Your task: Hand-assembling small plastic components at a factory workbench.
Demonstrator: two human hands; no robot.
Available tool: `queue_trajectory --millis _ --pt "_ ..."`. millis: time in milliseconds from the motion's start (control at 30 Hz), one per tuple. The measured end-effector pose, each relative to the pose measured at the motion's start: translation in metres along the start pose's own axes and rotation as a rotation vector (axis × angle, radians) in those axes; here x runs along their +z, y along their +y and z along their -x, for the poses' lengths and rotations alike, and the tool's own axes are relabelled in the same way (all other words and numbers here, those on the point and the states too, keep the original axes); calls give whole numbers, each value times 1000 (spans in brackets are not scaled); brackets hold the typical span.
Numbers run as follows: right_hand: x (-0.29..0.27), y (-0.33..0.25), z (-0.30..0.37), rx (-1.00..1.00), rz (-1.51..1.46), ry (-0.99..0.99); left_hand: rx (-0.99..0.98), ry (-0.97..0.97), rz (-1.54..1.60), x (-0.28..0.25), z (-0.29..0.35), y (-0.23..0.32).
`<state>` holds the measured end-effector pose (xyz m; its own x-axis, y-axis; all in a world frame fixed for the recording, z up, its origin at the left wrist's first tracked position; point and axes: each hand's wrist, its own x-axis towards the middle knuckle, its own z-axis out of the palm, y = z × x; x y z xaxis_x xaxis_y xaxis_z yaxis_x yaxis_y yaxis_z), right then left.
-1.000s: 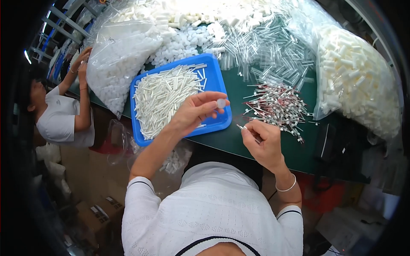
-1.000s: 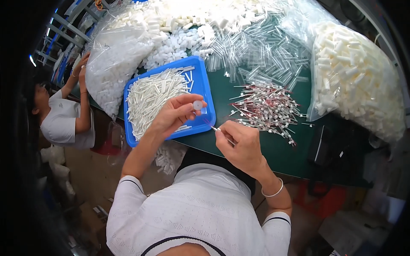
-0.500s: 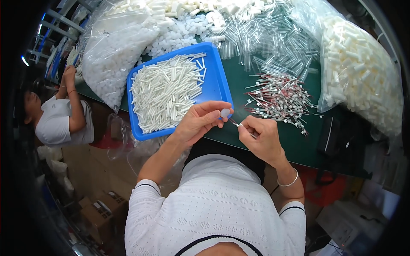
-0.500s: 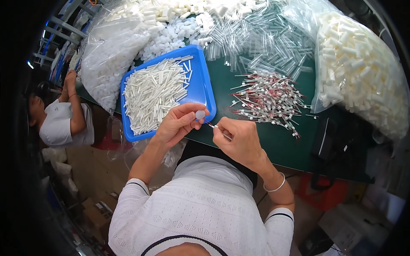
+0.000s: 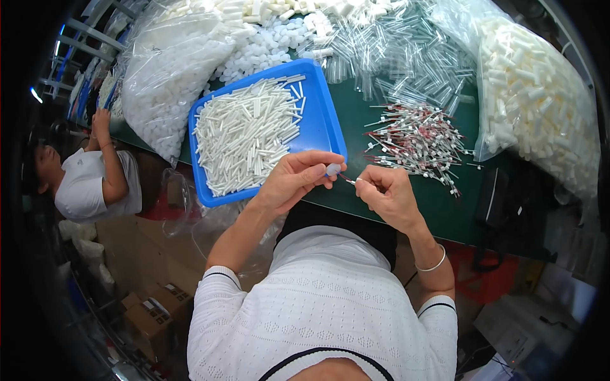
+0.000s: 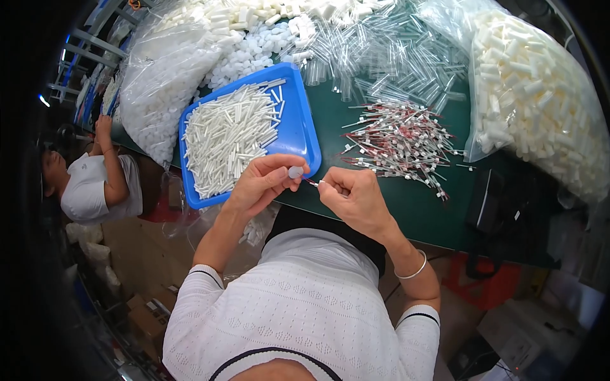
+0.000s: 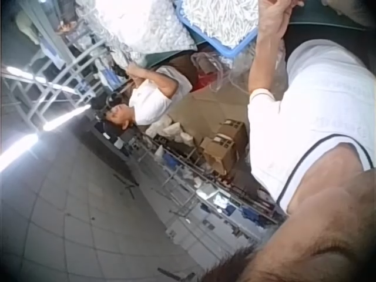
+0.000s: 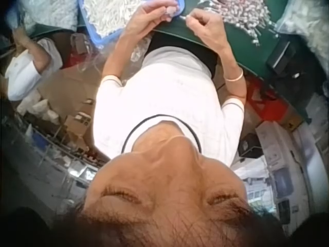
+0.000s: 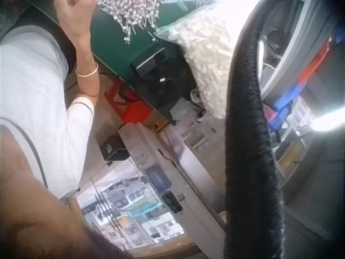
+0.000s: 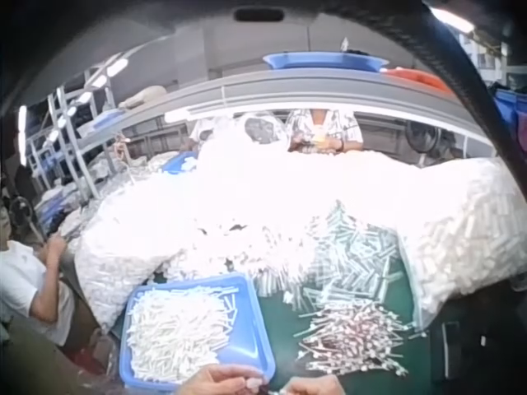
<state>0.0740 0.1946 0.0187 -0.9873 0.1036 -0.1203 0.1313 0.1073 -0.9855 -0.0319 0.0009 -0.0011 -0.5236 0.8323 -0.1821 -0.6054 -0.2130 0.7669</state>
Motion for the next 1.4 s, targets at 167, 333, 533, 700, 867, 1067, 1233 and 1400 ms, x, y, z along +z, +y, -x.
queue_trajectory --millis 167,333,533,700,867,1067,1233,1400 --pt "-1 -7 0 -177 249 26 156 49 -339 9 -3 4" --pt "10 -10 0 -298 279 93 139 64 -326 15 -2 -2" --pt "22 7 2 -373 212 148 299 101 -72 15 -3 -34" --pt "31 19 -4 -621 357 270 486 91 -117 23 -5 -42" --pt "38 24 -3 -439 -25 143 393 48 41 26 0 -32" --pt "-2 22 -17 -215 -165 -219 451 119 -731 27 1 -11" --pt "-6 17 -13 -29 -443 -245 359 105 -1207 -31 -45 56" --pt "-8 12 -10 -26 -479 -183 624 102 -2220 -108 -110 80"
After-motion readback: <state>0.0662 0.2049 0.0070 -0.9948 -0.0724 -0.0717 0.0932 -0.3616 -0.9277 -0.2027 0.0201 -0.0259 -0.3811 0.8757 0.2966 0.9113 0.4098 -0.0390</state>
